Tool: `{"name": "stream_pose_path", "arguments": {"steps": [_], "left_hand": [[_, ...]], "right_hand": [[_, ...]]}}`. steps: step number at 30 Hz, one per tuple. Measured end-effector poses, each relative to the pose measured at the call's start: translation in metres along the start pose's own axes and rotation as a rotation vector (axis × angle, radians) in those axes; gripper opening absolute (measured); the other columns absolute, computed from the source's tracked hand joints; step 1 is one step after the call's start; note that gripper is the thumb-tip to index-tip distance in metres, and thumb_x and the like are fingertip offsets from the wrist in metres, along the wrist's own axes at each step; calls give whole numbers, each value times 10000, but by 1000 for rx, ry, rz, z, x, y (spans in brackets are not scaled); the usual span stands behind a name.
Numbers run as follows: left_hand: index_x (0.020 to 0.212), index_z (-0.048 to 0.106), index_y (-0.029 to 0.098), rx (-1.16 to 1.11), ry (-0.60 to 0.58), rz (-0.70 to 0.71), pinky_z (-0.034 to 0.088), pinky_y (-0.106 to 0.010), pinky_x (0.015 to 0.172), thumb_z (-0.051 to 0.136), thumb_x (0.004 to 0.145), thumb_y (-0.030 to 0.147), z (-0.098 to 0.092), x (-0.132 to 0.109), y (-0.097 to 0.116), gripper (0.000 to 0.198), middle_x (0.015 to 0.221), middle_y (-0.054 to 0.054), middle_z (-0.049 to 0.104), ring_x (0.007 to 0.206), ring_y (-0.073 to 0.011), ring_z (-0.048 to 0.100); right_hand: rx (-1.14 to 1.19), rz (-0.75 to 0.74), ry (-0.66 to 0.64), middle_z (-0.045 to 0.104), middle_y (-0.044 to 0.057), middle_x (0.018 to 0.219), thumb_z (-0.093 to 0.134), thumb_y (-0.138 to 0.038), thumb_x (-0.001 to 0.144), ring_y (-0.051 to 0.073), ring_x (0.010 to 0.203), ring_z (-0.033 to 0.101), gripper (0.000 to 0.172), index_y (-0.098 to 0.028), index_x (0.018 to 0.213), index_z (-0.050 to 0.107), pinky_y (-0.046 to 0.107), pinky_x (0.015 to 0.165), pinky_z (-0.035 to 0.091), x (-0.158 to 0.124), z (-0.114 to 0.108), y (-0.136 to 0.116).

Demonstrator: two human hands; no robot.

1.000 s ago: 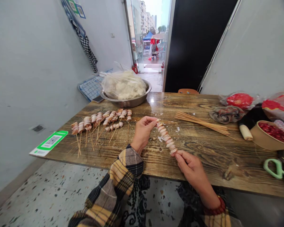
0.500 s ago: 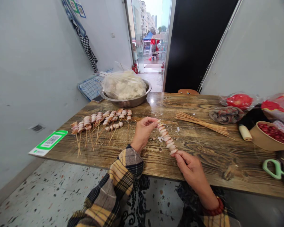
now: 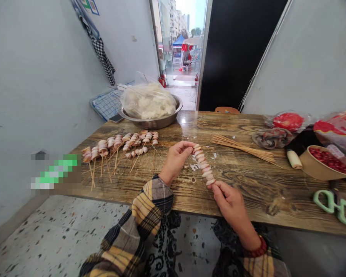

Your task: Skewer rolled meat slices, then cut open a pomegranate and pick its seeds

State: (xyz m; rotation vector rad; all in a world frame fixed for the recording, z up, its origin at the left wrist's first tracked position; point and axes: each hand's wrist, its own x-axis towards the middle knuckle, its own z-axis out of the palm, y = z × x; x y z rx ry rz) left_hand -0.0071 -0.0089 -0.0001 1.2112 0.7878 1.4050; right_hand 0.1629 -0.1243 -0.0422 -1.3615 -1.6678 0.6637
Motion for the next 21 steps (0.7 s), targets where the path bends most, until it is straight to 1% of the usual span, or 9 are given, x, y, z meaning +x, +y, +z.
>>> {"name": "stream_pose_path", "arguments": {"steps": [3, 6, 8, 10, 12, 14, 17, 21], "left_hand": [[869, 698, 167, -165, 33, -91, 491, -247, 705, 757, 690, 325, 1, -2, -2, 246, 810, -25, 684, 710, -117, 608], [952, 678, 165, -281, 41, -200, 508, -257, 693, 747, 706, 396, 2, -4, -2, 345, 891, -56, 698, 742, -132, 634], [965, 676, 147, -320, -3, -270, 510, -258, 695, 726, 730, 420, 4, -6, -2, 364, 918, -84, 706, 766, -144, 646], [968, 674, 135, -379, -76, -311, 510, -267, 701, 706, 754, 426, 9, -7, -2, 363, 939, -103, 711, 784, -159, 654], [968, 667, 129, -447, -137, -318, 513, -286, 716, 687, 776, 412, 15, -9, -3, 342, 958, -112, 714, 791, -171, 659], [945, 662, 127, -496, -150, -312, 517, -304, 740, 674, 792, 381, 21, -10, -3, 297, 943, -108, 716, 786, -174, 664], [887, 648, 123, -516, -93, -295, 517, -316, 770, 660, 807, 340, 26, -9, -3, 231, 869, -91, 715, 743, -163, 666], [852, 621, 131, -567, 0, -294, 517, -305, 751, 605, 845, 316, 25, -7, 0, 186, 791, -62, 696, 685, -141, 649]], "right_hand": [[46, 31, 1, 572, -12, 575, 420, -366, 942, 130, 555, 549, 335, -165, 908, 686, 216, 514, 380, 0, 0, 1], [70, 31, -3, 482, -36, 510, 408, -383, 947, 126, 501, 497, 349, -171, 922, 685, 217, 482, 359, -1, 0, 2], [57, 25, -7, 470, -40, 508, 410, -385, 946, 123, 490, 484, 347, -176, 923, 686, 219, 486, 360, -2, 0, 3], [34, 17, -17, 478, -38, 515, 413, -382, 945, 123, 493, 487, 344, -177, 924, 689, 221, 500, 368, -2, 0, 2], [18, 12, -33, 479, -38, 517, 415, -382, 944, 125, 496, 493, 346, -174, 929, 692, 223, 509, 373, -1, 1, 2], [8, 13, -50, 480, -37, 519, 418, -389, 942, 127, 501, 500, 350, -172, 941, 693, 225, 512, 375, -1, 1, 2], [6, 23, -67, 516, -29, 545, 431, -397, 937, 126, 508, 512, 347, -167, 991, 685, 226, 516, 378, -1, 2, 2], [-17, 33, -72, 537, -21, 541, 430, -396, 936, 131, 495, 517, 356, -158, 1016, 683, 234, 518, 387, -1, 2, 0]]}}
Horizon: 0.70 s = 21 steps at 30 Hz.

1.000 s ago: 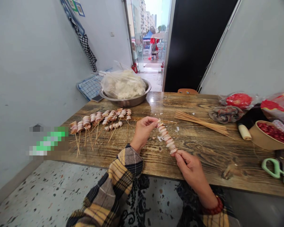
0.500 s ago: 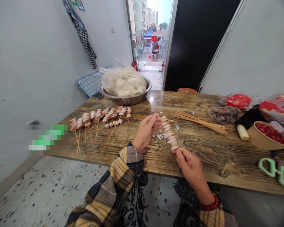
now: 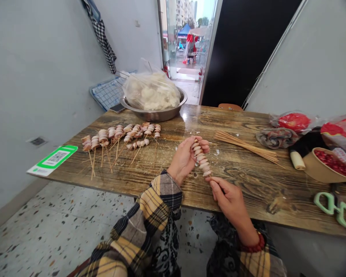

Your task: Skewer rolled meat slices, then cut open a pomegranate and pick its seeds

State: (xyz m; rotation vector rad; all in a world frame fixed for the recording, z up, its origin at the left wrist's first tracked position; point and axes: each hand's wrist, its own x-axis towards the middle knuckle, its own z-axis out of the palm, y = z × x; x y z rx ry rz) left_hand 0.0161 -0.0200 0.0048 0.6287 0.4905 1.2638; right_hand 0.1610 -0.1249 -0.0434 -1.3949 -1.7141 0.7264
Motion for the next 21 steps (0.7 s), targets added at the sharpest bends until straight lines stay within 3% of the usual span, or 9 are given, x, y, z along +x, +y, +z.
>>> {"name": "stream_pose_path", "arguments": {"steps": [5, 17, 21], "left_hand": [[920, 607, 139, -29, 35, -8, 530, -301, 688, 505, 906, 353, 3, -1, 1, 238, 764, -51, 683, 635, -134, 632], [865, 564, 152, 85, 13, 76, 516, -266, 647, 540, 881, 396, 7, -4, -11, 245, 745, -29, 676, 604, -127, 645], [887, 560, 153, 89, 37, 76, 511, -271, 644, 523, 889, 399, 8, -3, -12, 248, 753, -39, 679, 612, -138, 651]], "right_hand": [[-56, -38, -4, 501, -23, 514, 395, -359, 952, 151, 518, 541, 352, -159, 1013, 679, 238, 526, 394, 0, -1, -5], [-63, -125, 74, 691, 42, 798, 424, -301, 948, 160, 717, 643, 274, -181, 931, 670, 241, 663, 430, -4, 2, 1], [-44, -101, 65, 679, 35, 772, 418, -316, 947, 162, 705, 630, 280, -185, 909, 662, 250, 648, 414, -2, 2, 1]]}}
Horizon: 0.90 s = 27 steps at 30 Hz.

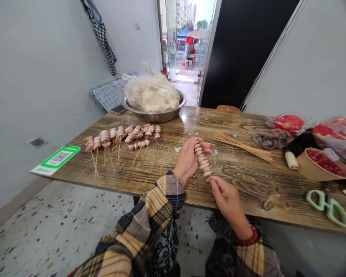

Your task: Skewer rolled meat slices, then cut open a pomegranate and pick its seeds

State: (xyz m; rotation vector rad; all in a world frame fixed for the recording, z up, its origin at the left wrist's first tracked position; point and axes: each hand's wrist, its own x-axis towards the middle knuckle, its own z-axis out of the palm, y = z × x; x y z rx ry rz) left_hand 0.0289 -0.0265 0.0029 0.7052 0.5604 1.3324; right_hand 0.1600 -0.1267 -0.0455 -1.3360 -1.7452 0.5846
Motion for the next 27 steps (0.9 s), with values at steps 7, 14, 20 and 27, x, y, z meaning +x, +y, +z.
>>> {"name": "stream_pose_path", "arguments": {"steps": [7, 14, 20, 27], "left_hand": [[1046, 543, 145, -86, -37, -94, 528, -311, 694, 320, 955, 479, -6, 5, 4, 412, 935, -123, 701, 764, -181, 679], [999, 557, 133, 16, 130, 52, 521, -286, 686, 354, 949, 464, -25, 13, 15, 392, 850, -103, 700, 684, -146, 662], [904, 564, 150, 181, 386, 274, 468, -223, 600, 460, 898, 353, -56, 19, 35, 229, 755, -38, 653, 595, -95, 593], [828, 631, 158, 1110, 283, 358, 452, -278, 707, 564, 765, 189, -80, 25, 30, 97, 781, -34, 636, 721, -146, 567]], "right_hand": [[208, 164, 60, 420, -71, 490, 379, -415, 956, 97, 424, 409, 333, -178, 898, 605, 217, 458, 314, 5, 0, 3], [355, 270, 160, 430, -71, 527, 439, -463, 926, 73, 417, 376, 323, -181, 884, 591, 195, 412, 287, 5, 1, 8], [400, 326, 220, 478, -56, 592, 551, -464, 874, 80, 477, 431, 288, -182, 886, 606, 197, 443, 346, 3, 0, 5], [410, 337, 220, 485, -56, 586, 586, -476, 848, 90, 478, 434, 295, -185, 888, 615, 209, 432, 341, 1, 0, 8]]}}
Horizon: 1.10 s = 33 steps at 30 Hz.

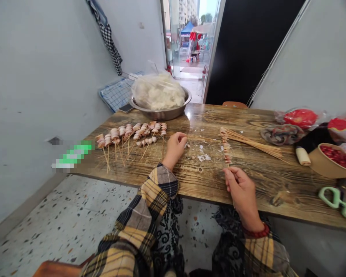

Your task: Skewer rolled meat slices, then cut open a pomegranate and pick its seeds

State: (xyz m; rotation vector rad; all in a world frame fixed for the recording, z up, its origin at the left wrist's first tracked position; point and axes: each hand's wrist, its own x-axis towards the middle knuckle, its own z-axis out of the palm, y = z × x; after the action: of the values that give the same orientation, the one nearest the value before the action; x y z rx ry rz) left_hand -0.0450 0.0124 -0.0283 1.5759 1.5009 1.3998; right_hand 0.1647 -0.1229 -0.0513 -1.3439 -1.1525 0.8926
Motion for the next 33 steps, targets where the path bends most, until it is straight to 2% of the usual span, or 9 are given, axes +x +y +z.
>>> {"name": "stream_pose_path", "arguments": {"steps": [3, 5, 11, 15, 20, 24, 26, 29, 33], "left_hand": [[782, 662, 171, 381, -199, 162, 444, -327, 808, 606, 715, 151, 2, 2, -5, 89, 767, -39, 616, 789, -185, 557], [743, 661, 177, 494, -281, 187, 438, -336, 839, 597, 704, 116, 4, 4, -6, 97, 758, -41, 602, 808, -194, 551], [699, 602, 181, 513, -300, 153, 415, -367, 901, 551, 766, 127, 10, 10, -7, 100, 782, -86, 593, 850, -231, 559], [695, 548, 192, 478, -317, 141, 374, -387, 969, 567, 748, 110, 11, 10, -7, 100, 825, -109, 598, 935, -264, 559], [643, 471, 210, 379, -306, 93, 336, -393, 1003, 581, 734, 86, 12, 11, -8, 189, 802, -107, 589, 988, -285, 558], [609, 448, 214, 265, -257, 37, 345, -380, 975, 604, 735, 94, 12, 11, -7, 233, 702, -65, 555, 965, -272, 566], [599, 462, 207, 192, -239, 6, 395, -346, 898, 607, 745, 113, 11, 12, -5, 227, 648, -38, 534, 882, -238, 577], [604, 493, 186, 65, -229, -38, 444, -266, 684, 545, 820, 181, 7, 11, 1, 222, 611, -17, 545, 670, -157, 560], [670, 555, 141, -442, -330, -203, 396, -200, 475, 570, 842, 307, 2, 6, 11, 240, 649, -36, 616, 494, -85, 519]], "right_hand": [[-7, -5, 0, 488, -56, 585, 579, -480, 851, 90, 473, 432, 297, -187, 881, 614, 211, 432, 341, 0, -1, 0], [-15, -6, -2, 488, -55, 584, 577, -483, 850, 90, 471, 431, 300, -186, 873, 611, 211, 429, 337, 0, -1, -1], [-25, -19, -21, 490, -47, 590, 558, -471, 863, 95, 478, 434, 296, -179, 886, 604, 213, 434, 342, 1, -1, 1], [-74, -53, -23, 489, -40, 592, 535, -458, 879, 99, 496, 440, 290, -177, 877, 605, 213, 456, 351, 1, -2, 1], [-91, -60, -34, 479, -48, 588, 524, -455, 889, 96, 497, 435, 283, -183, 868, 598, 211, 464, 348, 1, -3, 0], [-87, -63, -31, 488, -43, 600, 519, -460, 891, 100, 508, 450, 292, -181, 888, 605, 212, 469, 358, 1, -2, 1], [-83, -65, -28, 486, -43, 598, 518, -465, 890, 101, 505, 447, 298, -180, 888, 606, 211, 461, 353, 1, -2, 2], [-88, -66, -32, 475, -48, 582, 520, -467, 888, 99, 492, 437, 297, -183, 882, 608, 210, 449, 345, 1, -2, 1], [-120, -57, -99, 460, -53, 548, 503, -457, 898, 100, 473, 425, 304, -179, 900, 626, 212, 439, 330, -1, -2, -1]]}}
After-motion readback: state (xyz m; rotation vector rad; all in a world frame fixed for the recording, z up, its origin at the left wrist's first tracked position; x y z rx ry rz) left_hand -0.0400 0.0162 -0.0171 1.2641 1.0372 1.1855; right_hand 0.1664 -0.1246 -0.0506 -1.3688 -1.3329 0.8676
